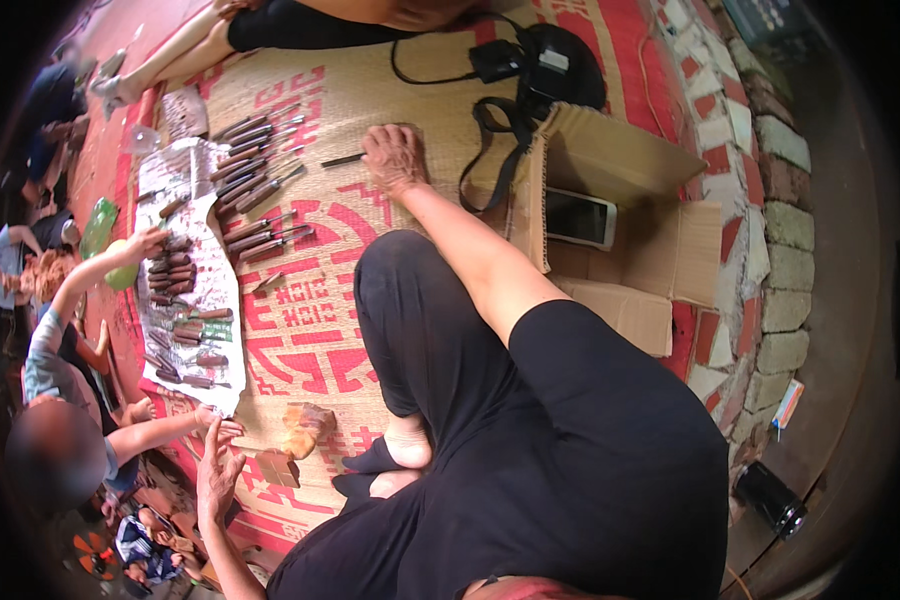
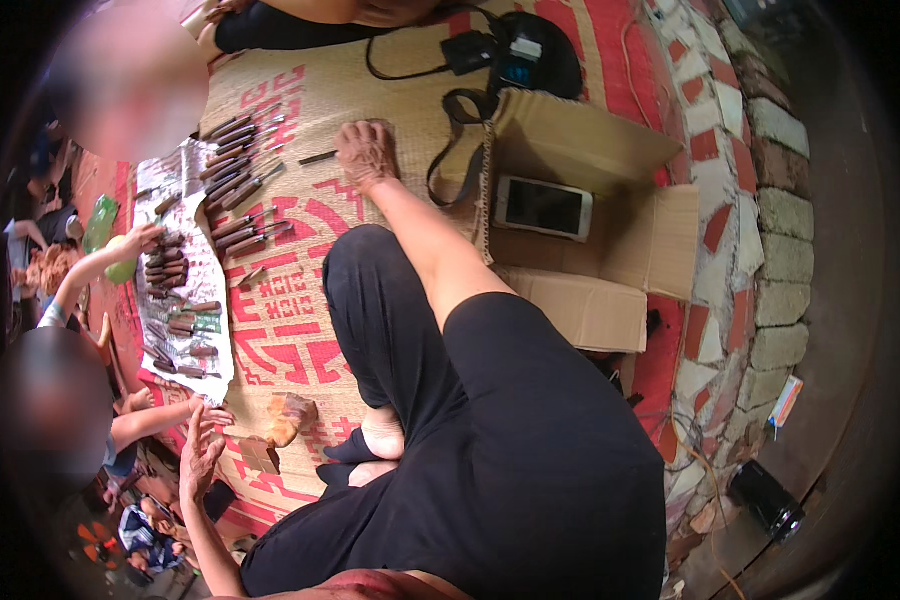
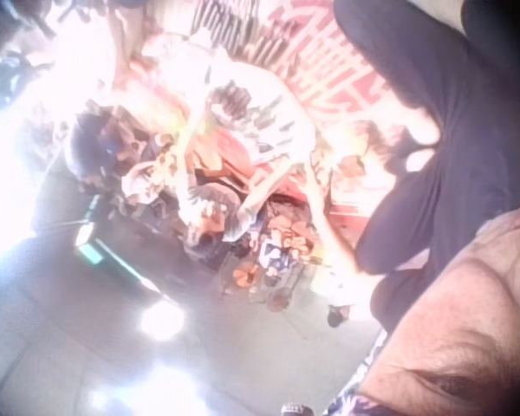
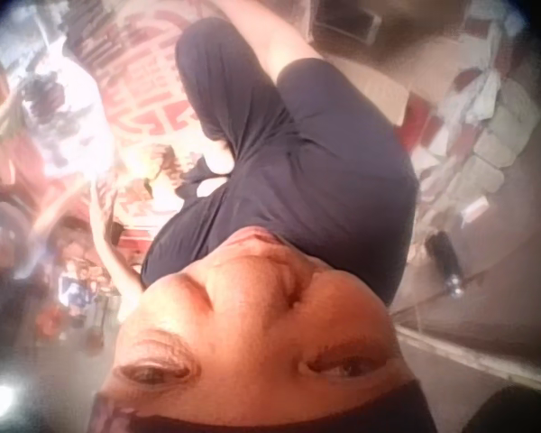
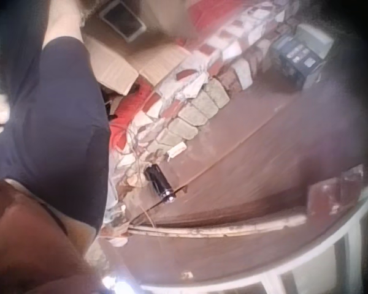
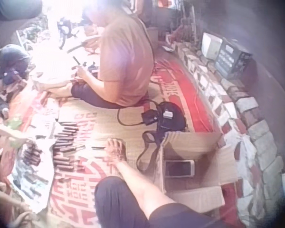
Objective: The person sits on a mat and carves a small wooden block using a knife. They hold the wood in their left hand and use the knife in their right hand to shape the block, occasionally pausing to inspect the work or adjust their grip.
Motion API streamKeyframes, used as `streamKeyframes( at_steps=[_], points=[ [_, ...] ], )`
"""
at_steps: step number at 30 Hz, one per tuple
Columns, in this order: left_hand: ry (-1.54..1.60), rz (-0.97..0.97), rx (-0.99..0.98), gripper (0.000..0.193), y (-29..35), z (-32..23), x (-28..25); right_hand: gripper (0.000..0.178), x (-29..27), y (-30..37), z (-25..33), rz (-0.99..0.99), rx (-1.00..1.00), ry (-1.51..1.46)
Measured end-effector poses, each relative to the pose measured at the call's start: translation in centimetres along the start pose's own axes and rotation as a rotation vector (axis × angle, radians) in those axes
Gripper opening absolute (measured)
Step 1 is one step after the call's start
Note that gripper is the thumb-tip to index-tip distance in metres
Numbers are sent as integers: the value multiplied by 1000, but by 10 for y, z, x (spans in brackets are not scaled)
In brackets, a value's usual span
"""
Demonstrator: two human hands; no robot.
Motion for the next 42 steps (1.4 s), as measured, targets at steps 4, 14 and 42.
streamKeyframes(
  at_steps=[4, 14, 42],
  points=[
    [45, -14, -162, 73, 34, -5, -1, 27, -1, 2, -3, -63, -47, -30],
    [124, -178, -173, 69, 109, 40, 9, 20, 10, -37, 28, 267, 141, -22],
    [326, -300, -287, 97, 101, 60, 80, 35, 84, 154, 358, 1490, 992, -1526]
  ],
)
Point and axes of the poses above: each hand's wrist, its own y-axis away from the middle knuckle, its own x-axis out of the palm, z = x × y, the point moved 4 cm from there along -y, towards the middle knuckle, and after that the axes turned 10 degrees about -y, right-handed, at the moved point
